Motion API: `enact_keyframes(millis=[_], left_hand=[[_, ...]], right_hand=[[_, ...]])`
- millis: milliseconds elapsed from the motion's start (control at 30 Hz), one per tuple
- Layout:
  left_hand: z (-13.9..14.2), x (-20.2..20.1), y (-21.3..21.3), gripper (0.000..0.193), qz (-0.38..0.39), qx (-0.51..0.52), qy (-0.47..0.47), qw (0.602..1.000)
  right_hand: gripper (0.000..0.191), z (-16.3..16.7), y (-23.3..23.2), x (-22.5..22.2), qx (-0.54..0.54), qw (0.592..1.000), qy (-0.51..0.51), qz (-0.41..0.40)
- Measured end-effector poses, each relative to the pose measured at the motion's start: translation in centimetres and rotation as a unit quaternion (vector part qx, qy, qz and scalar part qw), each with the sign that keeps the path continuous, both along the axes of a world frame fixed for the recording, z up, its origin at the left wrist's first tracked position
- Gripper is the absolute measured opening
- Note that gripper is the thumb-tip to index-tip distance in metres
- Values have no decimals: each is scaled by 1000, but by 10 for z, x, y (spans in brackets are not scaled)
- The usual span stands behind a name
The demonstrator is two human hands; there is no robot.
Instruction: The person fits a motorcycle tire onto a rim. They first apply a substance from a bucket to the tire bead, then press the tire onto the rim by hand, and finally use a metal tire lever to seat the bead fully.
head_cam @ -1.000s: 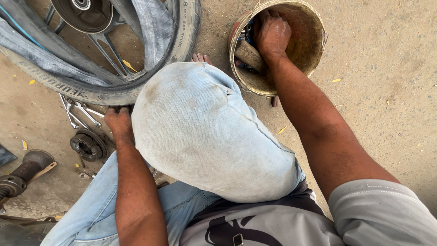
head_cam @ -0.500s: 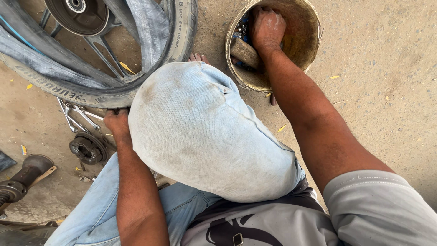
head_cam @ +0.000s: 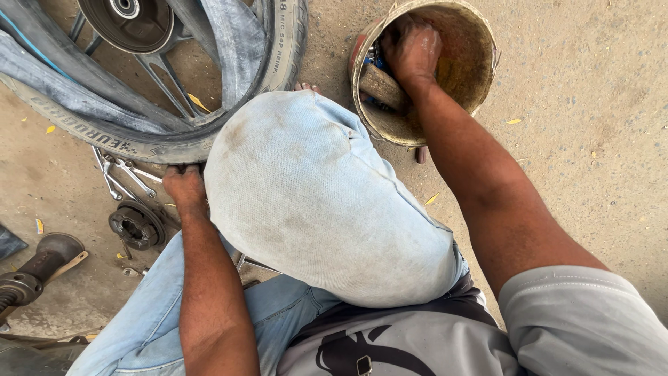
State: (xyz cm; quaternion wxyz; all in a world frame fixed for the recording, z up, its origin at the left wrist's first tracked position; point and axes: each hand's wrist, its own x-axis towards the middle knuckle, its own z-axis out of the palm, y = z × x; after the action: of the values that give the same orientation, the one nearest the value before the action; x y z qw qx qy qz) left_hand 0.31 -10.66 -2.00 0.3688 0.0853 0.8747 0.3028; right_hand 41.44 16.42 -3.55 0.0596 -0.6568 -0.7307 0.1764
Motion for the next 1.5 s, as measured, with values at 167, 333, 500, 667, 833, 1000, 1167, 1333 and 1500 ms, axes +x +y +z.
enact_keyframes(millis=[167, 333, 500, 667, 833, 1000, 1167, 1333, 1500], left_hand=[[-2, -4, -1, 23, 17, 20, -38, 999], [3, 1, 2, 21, 14, 3, 4, 1000], [14, 2, 3, 18, -25, -8, 2, 1000], [25, 2, 1, 12, -6, -2, -51, 999], [28, 6, 0, 13, -31, -26, -42, 998], [30, 6, 2, 16, -37, -25, -44, 998], [26, 8, 3, 22, -36, -59, -14, 998], [22, 5, 3, 20, -36, -28, -25, 999], [24, 7, 3, 19, -52, -27, -15, 998]], right_hand=[[6, 20, -11, 16, -12, 974, 210, -80], [14, 83, -35, 34, -98, 828, 547, -75], [18, 127, -41, 33, -182, 716, 652, -172], [15, 127, -43, 35, -191, 726, 642, -155], [15, 110, -49, 43, -215, 725, 630, -177], [9, 96, -37, 55, -220, 806, 541, -93], [15, 94, -27, 59, -171, 981, 90, -14], [31, 88, -23, 42, -229, 969, -86, 29], [42, 61, 2, 33, -213, 968, -36, 125]])
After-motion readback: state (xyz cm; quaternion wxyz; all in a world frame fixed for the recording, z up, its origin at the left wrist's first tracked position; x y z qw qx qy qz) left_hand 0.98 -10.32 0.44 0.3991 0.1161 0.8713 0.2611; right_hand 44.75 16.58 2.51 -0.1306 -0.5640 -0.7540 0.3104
